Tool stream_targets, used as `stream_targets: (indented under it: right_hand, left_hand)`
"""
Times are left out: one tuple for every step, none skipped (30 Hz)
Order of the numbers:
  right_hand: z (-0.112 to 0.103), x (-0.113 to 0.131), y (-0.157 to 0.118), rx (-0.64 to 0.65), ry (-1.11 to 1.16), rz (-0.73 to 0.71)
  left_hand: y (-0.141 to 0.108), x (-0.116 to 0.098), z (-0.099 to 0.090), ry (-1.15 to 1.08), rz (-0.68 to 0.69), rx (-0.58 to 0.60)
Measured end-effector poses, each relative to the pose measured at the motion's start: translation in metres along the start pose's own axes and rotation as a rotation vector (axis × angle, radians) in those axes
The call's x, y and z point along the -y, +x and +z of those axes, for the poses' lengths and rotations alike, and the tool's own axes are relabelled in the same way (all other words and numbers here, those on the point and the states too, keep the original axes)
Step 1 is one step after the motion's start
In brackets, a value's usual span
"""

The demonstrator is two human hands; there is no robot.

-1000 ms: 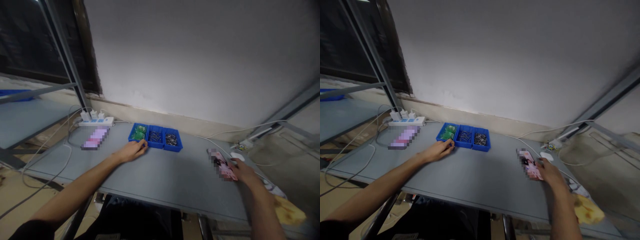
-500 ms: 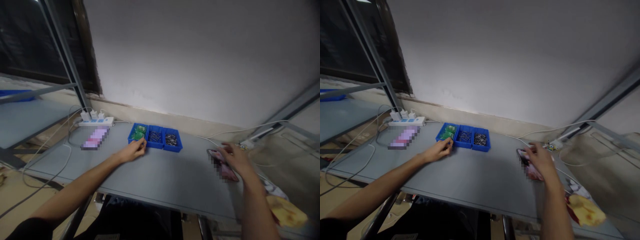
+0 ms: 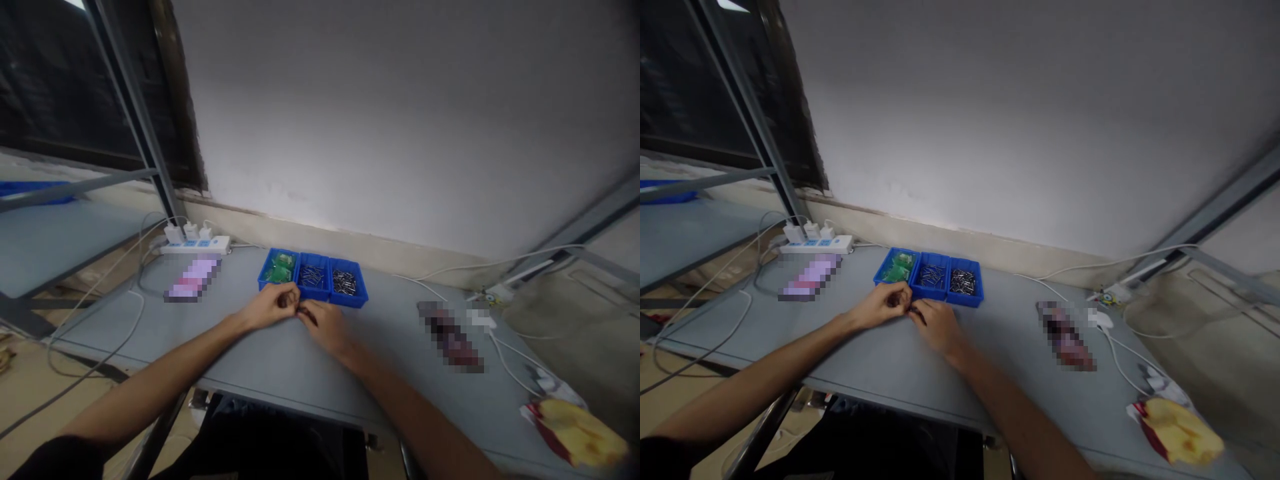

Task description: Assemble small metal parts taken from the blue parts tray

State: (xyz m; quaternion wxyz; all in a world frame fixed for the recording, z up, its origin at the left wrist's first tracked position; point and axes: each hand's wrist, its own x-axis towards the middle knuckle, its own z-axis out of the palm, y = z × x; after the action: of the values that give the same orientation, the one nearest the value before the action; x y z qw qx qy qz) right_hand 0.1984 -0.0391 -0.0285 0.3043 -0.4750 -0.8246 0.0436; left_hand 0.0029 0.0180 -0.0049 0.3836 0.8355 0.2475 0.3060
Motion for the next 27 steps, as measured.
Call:
stream_targets:
  right_hand:
    - [0.002, -0.002, -0.003, -0.038, 0.023, -0.020]
    - [0.003, -0.003, -0.005, -0.068, 0.039, -0.049]
    - [0.003, -0.005, -0.006, -0.098, 0.044, -0.079]
    - [0.001, -0.006, -0.007, -0.125, 0.041, -0.103]
    - [0.000, -0.007, -0.008, -0.153, 0.033, -0.121]
    - [-0.002, -0.008, -0.007, -0.180, 0.027, -0.128]
    - [-0.004, -0.009, -0.007, -0.204, 0.026, -0.131]
    - [-0.006, -0.010, -0.006, -0.225, 0.032, -0.130]
    - [-0.007, -0.010, -0.006, -0.243, 0.045, -0.129]
    - [-0.008, -0.010, -0.005, -0.260, 0.061, -0.128]
    - [-0.009, -0.011, -0.005, -0.278, 0.075, -0.126]
    - [-0.009, -0.011, -0.004, -0.293, 0.085, -0.124]
    - [-0.009, -0.011, -0.004, -0.304, 0.091, -0.120]
    - [-0.008, -0.011, -0.004, -0.308, 0.092, -0.114]
    - [-0.008, -0.011, -0.004, -0.306, 0.088, -0.106]
    - [-0.008, -0.010, -0.004, -0.295, 0.079, -0.095]
    - [-0.008, -0.010, -0.004, -0.278, 0.068, -0.081]
    - [-0.009, -0.009, -0.004, -0.260, 0.054, -0.067]
    - [-0.009, -0.009, -0.004, -0.241, 0.042, -0.054]
    - [-0.009, -0.008, -0.005, -0.225, 0.036, -0.043]
    - [-0.010, -0.008, -0.005, -0.207, 0.035, -0.038]
    - [-0.010, -0.007, -0.005, -0.188, 0.037, -0.037]
    - [-0.011, -0.007, -0.005, -0.172, 0.036, -0.037]
    - [-0.011, -0.007, -0.006, -0.158, 0.032, -0.038]
    - [-0.011, -0.008, -0.006, -0.148, 0.024, -0.037]
    - [-0.012, -0.008, -0.006, -0.141, 0.013, -0.035]
    - [-0.012, -0.009, -0.006, -0.137, 0.003, -0.030]
  left_hand:
    - [0.000, 0.000, 0.000, -0.016, -0.007, 0.002]
    - [0.000, -0.001, 0.000, -0.033, -0.014, 0.005]
    - [0.000, -0.002, 0.000, -0.050, -0.019, 0.011]
    - [0.000, -0.003, -0.001, -0.057, -0.021, 0.017]
    - [0.000, -0.005, -0.001, -0.047, -0.019, 0.022]
    - [0.000, -0.006, -0.002, -0.020, -0.014, 0.030]
    - [0.000, -0.007, -0.003, 0.020, -0.007, 0.044]
    - [0.000, -0.008, -0.004, 0.062, -0.001, 0.062]
    - [0.000, -0.009, -0.005, 0.101, 0.004, 0.085]
    - [0.000, -0.009, -0.006, 0.133, 0.007, 0.108]
    - [-0.001, -0.009, -0.006, 0.154, 0.008, 0.132]
    - [-0.001, -0.009, -0.007, 0.169, 0.007, 0.152]
    - [-0.001, -0.009, -0.006, 0.180, 0.006, 0.165]
    - [-0.001, -0.009, -0.006, 0.190, 0.007, 0.170]
    - [-0.001, -0.009, -0.006, 0.200, 0.011, 0.169]
    - [-0.001, -0.009, -0.006, 0.209, 0.018, 0.164]
    - [-0.001, -0.009, -0.006, 0.222, 0.029, 0.157]
    - [-0.002, -0.009, -0.006, 0.239, 0.040, 0.149]
    - [-0.002, -0.009, -0.007, 0.261, 0.048, 0.140]
    - [-0.002, -0.008, -0.007, 0.281, 0.054, 0.130]
    - [-0.002, -0.008, -0.007, 0.296, 0.055, 0.123]
    - [-0.002, -0.008, -0.008, 0.303, 0.054, 0.116]
    - [-0.002, -0.008, -0.008, 0.304, 0.051, 0.113]
    - [-0.002, -0.008, -0.008, 0.301, 0.048, 0.112]
    - [-0.002, -0.008, -0.008, 0.299, 0.045, 0.116]
    - [-0.002, -0.008, -0.007, 0.298, 0.044, 0.123]
    - [-0.002, -0.008, -0.007, 0.299, 0.043, 0.129]
